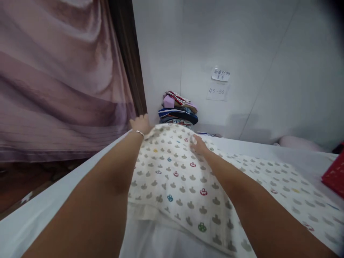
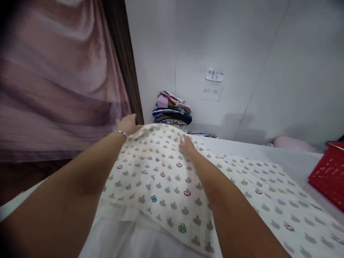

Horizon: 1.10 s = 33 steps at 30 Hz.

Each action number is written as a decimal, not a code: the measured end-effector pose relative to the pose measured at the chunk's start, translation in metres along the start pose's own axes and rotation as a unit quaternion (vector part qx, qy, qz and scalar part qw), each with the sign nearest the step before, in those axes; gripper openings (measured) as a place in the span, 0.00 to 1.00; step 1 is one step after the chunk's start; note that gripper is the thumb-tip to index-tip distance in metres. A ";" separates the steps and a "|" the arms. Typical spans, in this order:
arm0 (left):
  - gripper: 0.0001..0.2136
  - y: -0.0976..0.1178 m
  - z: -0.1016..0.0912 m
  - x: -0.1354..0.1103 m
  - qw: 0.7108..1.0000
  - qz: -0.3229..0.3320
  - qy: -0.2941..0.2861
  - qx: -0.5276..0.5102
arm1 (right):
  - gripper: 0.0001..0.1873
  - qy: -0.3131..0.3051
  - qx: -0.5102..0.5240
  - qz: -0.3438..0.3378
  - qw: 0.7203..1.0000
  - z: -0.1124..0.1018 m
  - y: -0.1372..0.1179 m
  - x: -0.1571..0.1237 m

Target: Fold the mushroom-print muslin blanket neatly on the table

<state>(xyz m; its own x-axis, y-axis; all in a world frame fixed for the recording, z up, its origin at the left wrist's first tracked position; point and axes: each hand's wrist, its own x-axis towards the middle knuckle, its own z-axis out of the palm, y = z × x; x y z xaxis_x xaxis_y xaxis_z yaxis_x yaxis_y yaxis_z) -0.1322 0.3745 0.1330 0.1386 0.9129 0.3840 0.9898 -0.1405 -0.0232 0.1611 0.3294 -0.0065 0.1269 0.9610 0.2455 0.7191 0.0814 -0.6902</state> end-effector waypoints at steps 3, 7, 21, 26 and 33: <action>0.19 0.001 0.040 -0.027 0.998 0.051 -0.033 -0.014 | 0.25 -0.030 -0.002 -0.004 1.000 0.014 0.014 -0.032; 0.17 -0.043 0.059 -0.084 0.997 0.016 -0.012 -0.074 | 0.16 -0.077 0.022 -0.118 0.990 0.011 0.017 -0.103; 0.15 -0.035 0.053 -0.338 0.687 -0.424 0.024 -0.589 | 0.24 -0.191 -0.081 -0.194 0.959 0.000 -0.013 -0.333; 0.23 -0.041 0.056 -0.331 0.679 -0.456 0.000 -0.576 | 0.26 -0.117 -0.222 -0.217 0.943 -0.006 0.011 -0.346; 0.22 -0.070 0.065 -0.292 0.790 -0.462 -0.026 -0.402 | 0.23 -0.055 -0.288 -0.226 0.929 -0.021 0.038 -0.356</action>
<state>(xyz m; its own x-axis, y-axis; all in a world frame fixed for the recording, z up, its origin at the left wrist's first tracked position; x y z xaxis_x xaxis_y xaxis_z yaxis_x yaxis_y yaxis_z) -0.2397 0.1425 -0.0379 -0.6095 0.7794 -0.1447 0.3307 0.4159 0.8471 0.1572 -0.0148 -0.1055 -0.3256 0.8866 0.3284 0.9318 0.3597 -0.0475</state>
